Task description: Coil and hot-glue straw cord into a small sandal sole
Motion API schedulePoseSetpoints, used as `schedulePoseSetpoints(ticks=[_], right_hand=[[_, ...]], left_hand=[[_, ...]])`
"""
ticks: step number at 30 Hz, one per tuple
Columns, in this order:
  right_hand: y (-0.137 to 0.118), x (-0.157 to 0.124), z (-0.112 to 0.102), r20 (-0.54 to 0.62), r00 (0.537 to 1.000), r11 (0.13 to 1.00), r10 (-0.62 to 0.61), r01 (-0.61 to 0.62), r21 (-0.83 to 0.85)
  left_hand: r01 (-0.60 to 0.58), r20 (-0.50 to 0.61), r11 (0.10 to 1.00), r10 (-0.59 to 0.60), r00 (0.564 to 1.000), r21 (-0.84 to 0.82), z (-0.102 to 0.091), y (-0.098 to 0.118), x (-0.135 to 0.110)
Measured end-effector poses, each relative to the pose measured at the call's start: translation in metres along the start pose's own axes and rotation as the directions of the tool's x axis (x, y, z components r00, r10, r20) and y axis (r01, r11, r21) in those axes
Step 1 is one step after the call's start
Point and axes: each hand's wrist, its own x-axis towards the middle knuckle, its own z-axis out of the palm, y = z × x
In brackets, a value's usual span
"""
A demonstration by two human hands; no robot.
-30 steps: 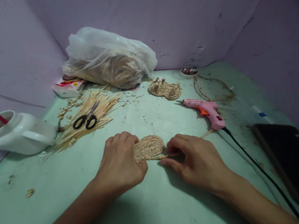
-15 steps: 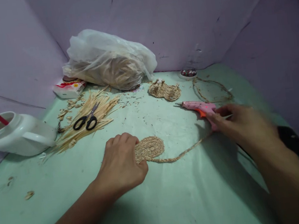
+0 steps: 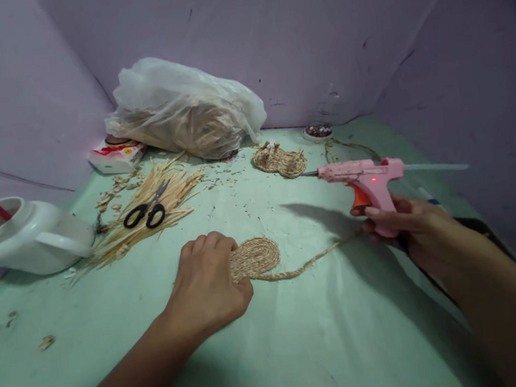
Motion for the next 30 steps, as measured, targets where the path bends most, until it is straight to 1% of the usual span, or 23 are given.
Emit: schedulePoseSetpoints(ticks=[2, 3, 6, 9, 11, 13, 16, 20, 24, 27, 30], right_hand=[[0.001, -0.018, 0.005, 0.099, 0.994, 0.989, 0.049, -0.062, 0.131], [0.002, -0.027, 0.008, 0.136, 0.989, 0.986, 0.055, -0.075, 0.147], [0.006, -0.049, 0.019, 0.178, 0.984, 0.995, 0.011, -0.028, 0.092], [0.009, -0.061, 0.024, 0.17, 0.984, 0.999, -0.048, 0.046, 0.018], [0.008, -0.064, 0.023, 0.173, 0.983, 0.997, -0.063, 0.068, -0.028], [0.007, -0.065, 0.022, 0.208, 0.975, 0.993, -0.077, 0.094, -0.075], [0.007, -0.063, 0.02, 0.27, 0.949, 0.973, -0.165, 0.202, -0.113], [0.014, -0.063, 0.021, 0.327, 0.916, 0.932, -0.233, 0.306, -0.193], [0.021, -0.064, 0.022, 0.321, 0.9, 0.873, -0.294, 0.389, -0.293], [0.019, -0.066, 0.024, 0.345, 0.883, 0.846, -0.318, 0.428, -0.316], [0.016, -0.068, 0.028, 0.387, 0.869, 0.841, -0.307, 0.439, -0.317]], left_hand=[[-0.001, 0.001, 1.0, 0.001, 1.0, 0.002, 0.0, 0.0, 0.0], [-0.003, 0.0, 1.0, 0.003, 1.0, 0.003, 0.0, 0.0, -0.001], [-0.009, -0.01, 1.0, 0.009, 1.0, -0.002, 0.0, 0.0, -0.001], [0.001, -0.047, 1.0, -0.003, 0.999, -0.029, 0.0, -0.001, -0.002], [0.016, -0.088, 0.998, -0.021, 0.996, -0.055, -0.001, -0.001, -0.002], [0.031, -0.12, 0.997, -0.04, 0.992, -0.072, -0.001, -0.001, -0.001], [0.042, -0.138, 0.997, -0.052, 0.989, -0.071, 0.0, -0.002, -0.001], [0.043, -0.144, 0.998, -0.05, 0.988, -0.048, 0.003, -0.002, 0.0], [0.041, -0.139, 0.999, -0.045, 0.989, -0.027, 0.005, -0.002, -0.001], [0.037, -0.124, 0.999, -0.038, 0.991, -0.013, 0.005, -0.002, -0.001], [0.034, -0.118, 0.999, -0.034, 0.992, -0.004, 0.005, -0.002, -0.001]])
